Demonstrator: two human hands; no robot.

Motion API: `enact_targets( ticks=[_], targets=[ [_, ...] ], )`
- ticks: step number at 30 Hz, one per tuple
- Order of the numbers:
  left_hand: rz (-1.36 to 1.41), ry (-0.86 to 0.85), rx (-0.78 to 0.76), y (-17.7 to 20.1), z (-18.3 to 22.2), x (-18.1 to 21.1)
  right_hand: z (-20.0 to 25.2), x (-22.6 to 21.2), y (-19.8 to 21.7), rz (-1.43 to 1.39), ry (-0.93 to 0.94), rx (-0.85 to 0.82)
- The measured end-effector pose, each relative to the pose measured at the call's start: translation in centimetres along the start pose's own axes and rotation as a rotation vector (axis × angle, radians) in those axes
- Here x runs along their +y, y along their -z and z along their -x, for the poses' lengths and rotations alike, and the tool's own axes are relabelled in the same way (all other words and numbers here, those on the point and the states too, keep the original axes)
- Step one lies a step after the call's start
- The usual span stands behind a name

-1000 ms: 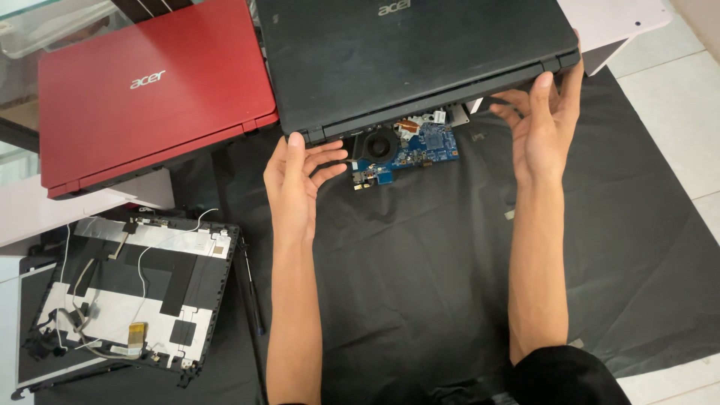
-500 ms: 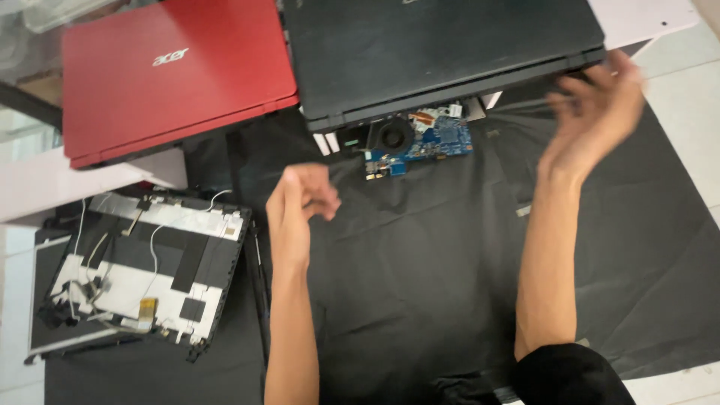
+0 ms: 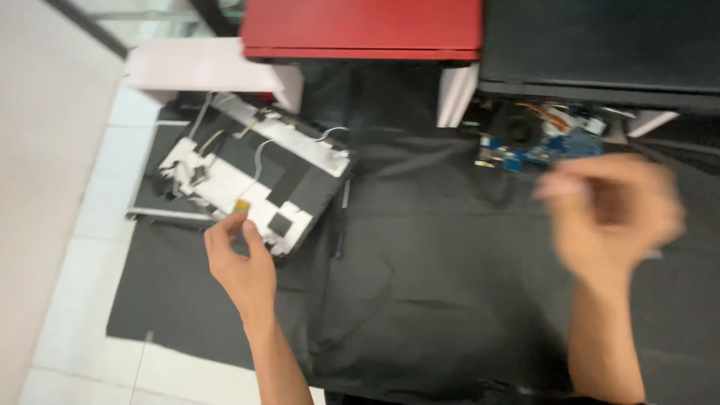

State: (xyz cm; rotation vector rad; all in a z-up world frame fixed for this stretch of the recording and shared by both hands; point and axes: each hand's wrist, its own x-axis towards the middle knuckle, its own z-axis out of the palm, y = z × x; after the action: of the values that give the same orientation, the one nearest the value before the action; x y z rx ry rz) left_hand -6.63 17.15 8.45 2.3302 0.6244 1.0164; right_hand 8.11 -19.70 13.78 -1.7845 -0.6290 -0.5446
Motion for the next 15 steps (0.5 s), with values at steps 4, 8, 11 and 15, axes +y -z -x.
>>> enact_targets(
  ticks=[4, 8, 11, 15],
  targets=[
    [0.057, 0.235, 0.118, 0.8, 1.1, -3.5, -0.4, -0.4, -9.0, 0.012, -0.237, -0.334],
    [0.040, 0.500, -0.008, 0.0, 2.6, -6.4, 2.0, 3.6, -17.3, -0.167, -0.434, -0.511],
    [0.225, 0.720, -0.176, -1.3, 3.8, -8.5, 3.5, 5.4, -21.4, -0.288, -0.592, -0.527],
    [0.767, 0.805, -0.267, -2.4, 3.9, -7.7, 5.1, 7.6, -25.3, -0.584, -0.941, -0.567]
  ],
)
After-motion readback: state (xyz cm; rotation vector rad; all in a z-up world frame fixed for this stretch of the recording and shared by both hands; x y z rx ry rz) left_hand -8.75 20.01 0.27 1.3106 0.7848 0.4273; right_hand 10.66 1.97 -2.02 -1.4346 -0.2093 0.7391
